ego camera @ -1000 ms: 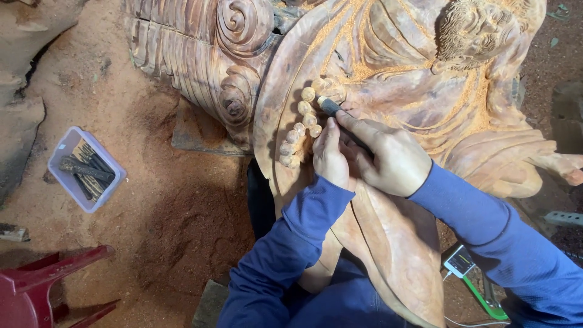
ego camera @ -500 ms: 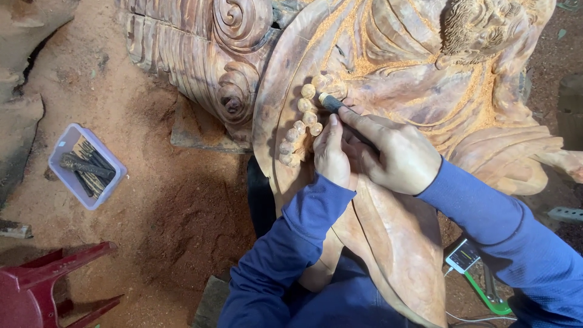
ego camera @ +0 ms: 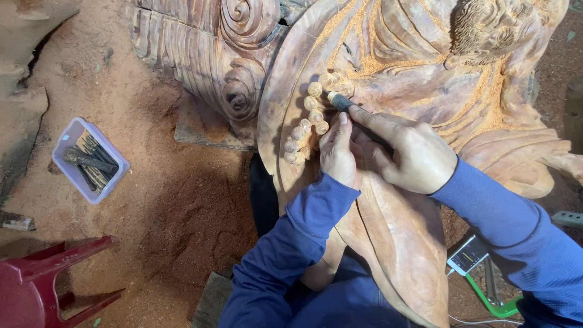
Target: Using a handheld rotary tool to polish and refine the intricate details of a large wooden sculpture.
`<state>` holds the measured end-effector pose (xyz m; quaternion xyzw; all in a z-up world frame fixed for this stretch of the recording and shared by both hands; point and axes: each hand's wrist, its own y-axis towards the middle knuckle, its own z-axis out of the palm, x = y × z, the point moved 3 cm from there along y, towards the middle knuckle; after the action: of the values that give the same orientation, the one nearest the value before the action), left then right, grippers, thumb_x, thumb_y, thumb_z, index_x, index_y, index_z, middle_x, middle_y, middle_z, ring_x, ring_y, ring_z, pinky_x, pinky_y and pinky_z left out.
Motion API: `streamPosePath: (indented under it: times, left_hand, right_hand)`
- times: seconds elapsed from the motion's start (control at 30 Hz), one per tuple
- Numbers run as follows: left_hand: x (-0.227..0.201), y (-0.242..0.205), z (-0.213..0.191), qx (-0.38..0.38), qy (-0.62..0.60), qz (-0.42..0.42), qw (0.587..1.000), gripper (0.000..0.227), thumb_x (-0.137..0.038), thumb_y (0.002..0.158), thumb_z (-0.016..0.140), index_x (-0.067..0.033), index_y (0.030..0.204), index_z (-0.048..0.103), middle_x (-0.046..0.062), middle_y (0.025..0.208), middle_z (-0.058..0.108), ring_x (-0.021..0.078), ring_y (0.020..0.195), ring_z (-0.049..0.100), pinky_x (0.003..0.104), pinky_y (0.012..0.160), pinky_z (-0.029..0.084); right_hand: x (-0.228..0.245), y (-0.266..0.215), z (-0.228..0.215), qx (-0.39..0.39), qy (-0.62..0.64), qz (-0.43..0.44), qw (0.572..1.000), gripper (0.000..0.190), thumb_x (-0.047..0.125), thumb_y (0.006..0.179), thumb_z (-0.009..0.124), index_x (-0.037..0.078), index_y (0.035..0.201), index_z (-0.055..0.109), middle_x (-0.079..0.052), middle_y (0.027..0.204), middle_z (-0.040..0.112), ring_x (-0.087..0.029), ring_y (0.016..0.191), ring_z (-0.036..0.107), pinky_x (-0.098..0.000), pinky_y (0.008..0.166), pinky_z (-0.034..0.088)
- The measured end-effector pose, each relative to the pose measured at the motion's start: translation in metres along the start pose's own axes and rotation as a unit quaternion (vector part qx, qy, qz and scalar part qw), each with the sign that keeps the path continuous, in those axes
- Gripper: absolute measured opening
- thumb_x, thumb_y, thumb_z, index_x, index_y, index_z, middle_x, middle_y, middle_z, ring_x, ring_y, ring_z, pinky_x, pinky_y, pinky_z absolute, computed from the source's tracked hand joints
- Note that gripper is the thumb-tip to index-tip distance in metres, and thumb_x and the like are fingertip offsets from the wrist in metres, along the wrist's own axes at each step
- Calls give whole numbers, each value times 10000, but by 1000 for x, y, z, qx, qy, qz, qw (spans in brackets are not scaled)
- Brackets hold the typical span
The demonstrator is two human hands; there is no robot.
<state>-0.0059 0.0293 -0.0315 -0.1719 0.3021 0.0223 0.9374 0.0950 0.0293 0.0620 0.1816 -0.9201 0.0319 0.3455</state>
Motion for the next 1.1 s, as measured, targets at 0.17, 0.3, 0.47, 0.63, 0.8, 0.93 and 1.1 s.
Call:
streamPosePath:
  times: [0.17, 0.3, 0.47, 0.63, 0.8, 0.93, 1.1]
  left_hand:
    - [-3, -1, 1, 12, 29, -6, 999, 318, -251, 1088, 591, 29, 1186, 707, 231, 1166, 707, 301, 1139, 674, 404, 1005, 547]
    - [-4, -5, 6, 6, 20, 2, 1000, 313, -227, 1081, 604, 49, 1193, 699, 245, 1153, 701, 330, 1136, 671, 432, 1011, 551]
    - [18, 1, -9, 16, 12, 1, 1000, 301, -216, 1072, 624, 31, 1233, 687, 239, 1196, 686, 344, 1183, 644, 497, 1044, 527]
    - [3, -4, 3, 16, 2, -5, 1000, 315, -240, 1080, 618, 13, 1257, 679, 210, 1213, 686, 327, 1194, 639, 495, 1055, 519]
    - [7, -3, 1, 13, -14, -9, 1000, 338, -256, 1093, 592, 15, 1284, 657, 213, 1235, 667, 344, 1234, 606, 508, 1088, 487]
    - [7, -1, -2, 18, 22, -4, 1000, 334, -245, 1086, 607, 32, 1261, 669, 230, 1198, 683, 333, 1180, 642, 480, 1046, 530]
    - [13, 3, 0, 9, -20, -59, 998, 324, -265, 1036, 603, -16, 1235, 662, 171, 1160, 702, 240, 1099, 670, 325, 917, 569]
  right_hand:
    - [1, -1, -4, 6, 0, 6, 1000, 579, 78, 798, 651, 128, 1374, 660, -188, 1086, 735, -469, 964, 700, -578, 753, 576]
    - [-7, -5, -4, 17, -10, 19, 1000, 582, 104, 805, 654, 162, 1384, 668, -187, 1094, 740, -464, 957, 705, -587, 762, 576]
    - [-7, -5, -8, 19, 2, 28, 999, 546, 59, 820, 654, 142, 1357, 697, -199, 1065, 747, -450, 927, 723, -537, 723, 591]
    - [12, 9, -11, 17, -1, 7, 1000, 531, 21, 806, 655, 114, 1327, 702, -207, 1038, 751, -472, 909, 719, -560, 685, 588]
    - [10, 9, -10, 24, -21, 10, 999, 580, 38, 796, 663, 137, 1367, 676, -209, 1046, 747, -483, 904, 713, -591, 677, 587]
    - [10, 5, -19, 20, 4, 5, 1000, 523, -14, 785, 664, 65, 1299, 714, -247, 1037, 747, -487, 908, 718, -534, 626, 597]
    - [-6, 0, -21, 62, -89, -56, 992, 740, 61, 760, 583, 112, 1498, 551, -149, 1268, 721, -312, 1029, 723, -414, 876, 563]
